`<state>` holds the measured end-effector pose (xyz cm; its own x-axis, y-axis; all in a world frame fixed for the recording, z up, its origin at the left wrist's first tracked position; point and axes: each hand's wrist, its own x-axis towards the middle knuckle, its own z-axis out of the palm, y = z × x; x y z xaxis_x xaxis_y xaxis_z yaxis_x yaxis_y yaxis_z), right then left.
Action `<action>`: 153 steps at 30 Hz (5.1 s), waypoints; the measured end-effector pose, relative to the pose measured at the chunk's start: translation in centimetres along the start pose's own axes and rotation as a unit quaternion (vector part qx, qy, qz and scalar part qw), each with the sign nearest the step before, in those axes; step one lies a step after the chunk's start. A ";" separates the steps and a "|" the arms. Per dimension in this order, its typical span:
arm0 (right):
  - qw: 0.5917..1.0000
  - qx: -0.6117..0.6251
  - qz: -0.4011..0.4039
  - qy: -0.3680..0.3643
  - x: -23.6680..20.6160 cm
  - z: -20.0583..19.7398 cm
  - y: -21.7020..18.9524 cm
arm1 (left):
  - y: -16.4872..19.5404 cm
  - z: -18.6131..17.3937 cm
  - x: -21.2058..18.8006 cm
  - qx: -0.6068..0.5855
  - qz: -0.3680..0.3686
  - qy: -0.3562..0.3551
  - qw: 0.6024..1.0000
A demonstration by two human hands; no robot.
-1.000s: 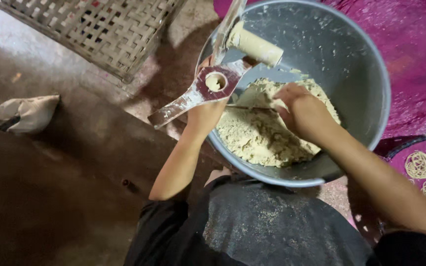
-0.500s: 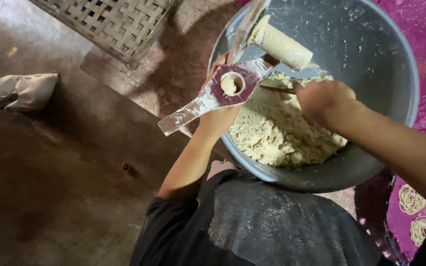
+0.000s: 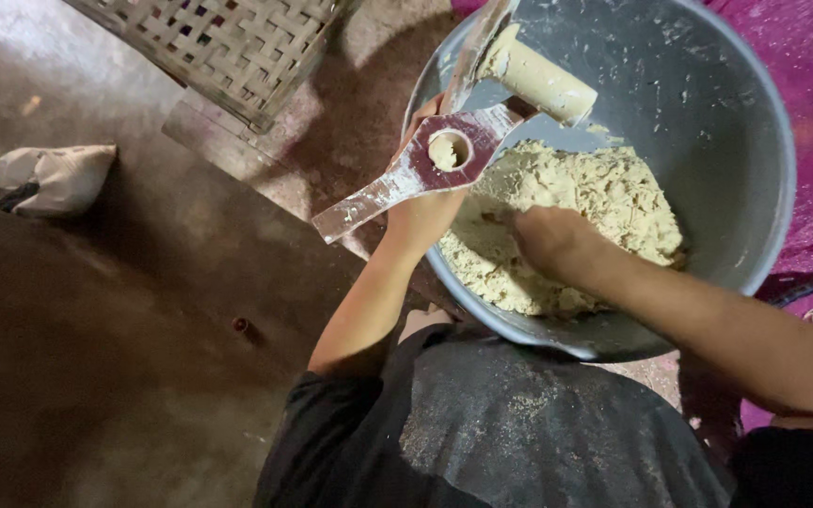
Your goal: The person scoops dough from a large basin into a handheld wooden press, then squeezes the press over round pink trays to extrude noodle nests onto the trays. They fill several trays, place woven lids on them, and stack the finished trays on a steamer pot.
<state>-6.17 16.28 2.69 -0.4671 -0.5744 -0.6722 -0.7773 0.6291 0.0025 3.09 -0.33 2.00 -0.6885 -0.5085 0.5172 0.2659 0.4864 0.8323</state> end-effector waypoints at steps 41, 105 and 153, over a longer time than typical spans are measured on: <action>0.916 -0.308 -0.035 0.253 -17.6 -8.1 3.0 | 1.7 4.2 -0.1 -0.031 -0.013 -0.313 0.949; 0.968 -0.196 0.119 0.097 -22.0 -15.5 3.5 | 2.7 2.1 2.3 0.150 -0.116 -0.333 0.924; 0.724 0.333 -0.390 0.461 -14.1 1.6 8.1 | 5.2 3.7 1.3 0.160 -0.051 -0.524 0.835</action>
<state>-5.25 30.32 11.00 -0.3162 -0.8037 0.5041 -0.7241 -0.1388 -0.6756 1.11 4.15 6.29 -0.9533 0.2617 -0.1507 0.0926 0.7284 0.6789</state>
